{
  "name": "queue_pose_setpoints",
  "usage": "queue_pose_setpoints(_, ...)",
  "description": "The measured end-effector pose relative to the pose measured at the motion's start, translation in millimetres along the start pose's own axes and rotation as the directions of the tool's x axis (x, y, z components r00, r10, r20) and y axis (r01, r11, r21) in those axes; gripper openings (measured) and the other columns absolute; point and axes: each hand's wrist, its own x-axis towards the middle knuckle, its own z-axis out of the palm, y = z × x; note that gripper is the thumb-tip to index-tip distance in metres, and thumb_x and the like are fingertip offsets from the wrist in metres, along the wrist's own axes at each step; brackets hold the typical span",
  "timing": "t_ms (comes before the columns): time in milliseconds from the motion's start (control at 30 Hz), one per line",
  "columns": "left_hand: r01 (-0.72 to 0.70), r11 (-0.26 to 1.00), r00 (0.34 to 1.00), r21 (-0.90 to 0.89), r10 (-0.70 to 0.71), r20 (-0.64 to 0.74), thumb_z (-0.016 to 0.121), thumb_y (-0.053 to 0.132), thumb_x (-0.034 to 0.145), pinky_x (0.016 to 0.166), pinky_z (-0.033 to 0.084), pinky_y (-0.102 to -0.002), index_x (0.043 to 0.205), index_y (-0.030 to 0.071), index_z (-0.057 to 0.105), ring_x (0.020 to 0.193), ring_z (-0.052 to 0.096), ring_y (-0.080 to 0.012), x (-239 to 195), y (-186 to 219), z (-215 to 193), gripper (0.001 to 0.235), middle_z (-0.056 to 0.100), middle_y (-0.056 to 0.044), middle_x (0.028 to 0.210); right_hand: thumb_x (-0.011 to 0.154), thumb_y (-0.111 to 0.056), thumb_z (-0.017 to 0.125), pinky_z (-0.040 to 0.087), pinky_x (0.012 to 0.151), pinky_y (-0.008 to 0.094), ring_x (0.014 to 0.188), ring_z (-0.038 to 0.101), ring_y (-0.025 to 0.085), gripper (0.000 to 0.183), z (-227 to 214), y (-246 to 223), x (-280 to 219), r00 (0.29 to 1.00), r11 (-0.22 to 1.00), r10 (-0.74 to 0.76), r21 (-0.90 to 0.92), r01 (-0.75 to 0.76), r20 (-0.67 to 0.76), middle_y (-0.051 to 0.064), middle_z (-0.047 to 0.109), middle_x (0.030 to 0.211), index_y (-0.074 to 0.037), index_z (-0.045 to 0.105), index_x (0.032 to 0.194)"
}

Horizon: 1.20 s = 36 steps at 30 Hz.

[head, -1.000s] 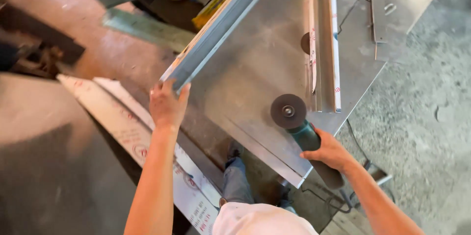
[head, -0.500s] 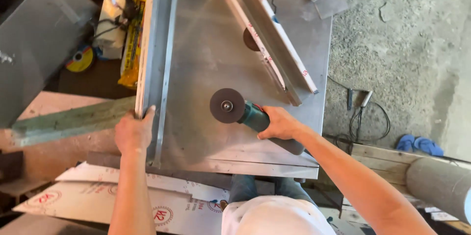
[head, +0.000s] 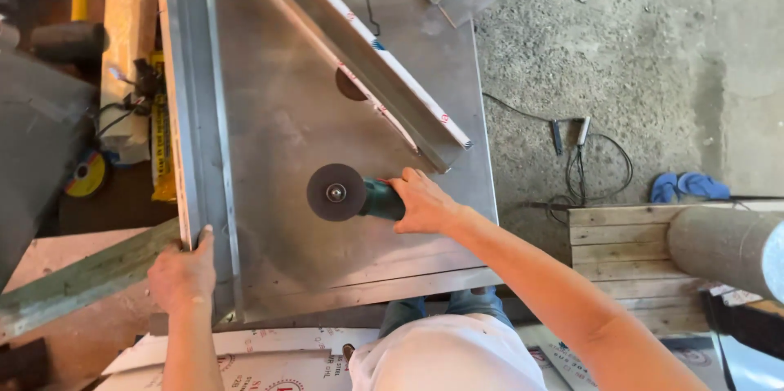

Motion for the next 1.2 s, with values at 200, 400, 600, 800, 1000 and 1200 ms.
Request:
queue_pose_setpoints(200, -0.003, 1.0, 1.0, 0.004, 0.003, -0.007, 0.069, 0.066, 0.091, 0.093, 0.054, -0.054, 0.111, 0.005, 0.078, 0.105, 0.069, -0.0463, 3.0, -8.3, 4.8, 0.065, 0.073, -0.028, 0.11, 0.061, -0.028, 0.083, 0.046, 0.099, 0.047, 0.116, 0.052, 0.039, 0.087, 2.1, -4.2, -16.0, 0.983, 0.996, -0.066, -0.074, 0.054, -0.169, 0.018, 0.055, 0.114, -0.011, 0.057, 0.142)
queue_pose_setpoints(400, 0.011, 0.998, 1.0, 0.057, -0.011, 0.003, 0.068, 0.066, 0.091, 0.091, 0.053, -0.055, 0.111, 0.006, 0.076, 0.105, 0.067, -0.0468, 2.2, -3.7, 3.5, 0.064, 0.073, -0.028, 0.109, 0.061, -0.034, 0.088, 0.044, 0.101, 0.048, 0.117, 0.051, 0.039, 0.082, -15.2, 3.9, -30.6, 0.986, 0.994, -0.07, -0.095, 0.056, -0.152, 0.018, 0.056, 0.12, -0.005, 0.059, 0.132)
queue_pose_setpoints(600, 0.017, 0.999, 1.0, 0.05, -0.016, -0.01, 0.068, 0.066, 0.091, 0.09, 0.054, -0.055, 0.111, 0.005, 0.076, 0.103, 0.068, -0.0469, 0.8, -3.9, 2.0, 0.064, 0.073, -0.028, 0.108, 0.078, -0.039, 0.083, 0.044, 0.113, 0.045, 0.131, 0.051, 0.036, 0.069, -51.6, 33.4, -5.8, 0.779, 0.999, -0.004, -0.043, -0.029, -0.627, 0.016, 0.055, 0.137, -0.007, 0.062, 0.136)
queue_pose_setpoints(800, 0.07, 0.997, 0.997, -0.045, -0.071, -0.028, 0.07, 0.065, 0.088, 0.091, 0.054, -0.054, 0.11, 0.007, 0.077, 0.103, 0.068, -0.0462, -1.5, 2.3, 6.1, 0.062, 0.073, -0.028, 0.107, 0.056, -0.055, 0.095, 0.031, 0.106, 0.057, 0.133, 0.038, 0.043, 0.12, -65.5, 54.8, 33.1, 0.79, 0.936, 0.282, -0.026, -0.352, -0.544, 0.023, 0.039, 0.144, -0.002, 0.039, 0.148)
queue_pose_setpoints(1000, -0.004, 0.999, 0.999, -0.046, 0.002, -0.045, 0.071, 0.067, 0.085, 0.088, 0.054, -0.055, 0.099, 0.001, 0.075, 0.1, 0.068, -0.0469, -3.5, -7.0, 7.9, 0.067, 0.071, -0.028, 0.102, 0.066, -0.05, 0.092, 0.031, 0.106, 0.062, 0.133, 0.038, 0.049, 0.108, -41.7, 32.0, 19.6, 0.805, 0.963, 0.1, -0.146, -0.225, -0.584, 0.025, 0.04, 0.147, -0.001, 0.045, 0.149)
queue_pose_setpoints(1200, 0.061, 0.993, 0.995, -0.102, -0.069, -0.071, 0.073, 0.063, 0.081, 0.086, 0.056, -0.051, 0.095, 0.006, 0.077, 0.096, 0.071, -0.0418, -8.0, 4.3, -11.8, 0.058, 0.073, -0.023, 0.098, 0.097, -0.036, 0.078, 0.05, 0.113, 0.041, 0.129, 0.059, 0.032, 0.054, -12.3, -4.8, -7.9, 0.776, 0.995, -0.077, 0.002, 0.099, -0.626, 0.016, 0.062, 0.134, -0.005, 0.065, 0.139)
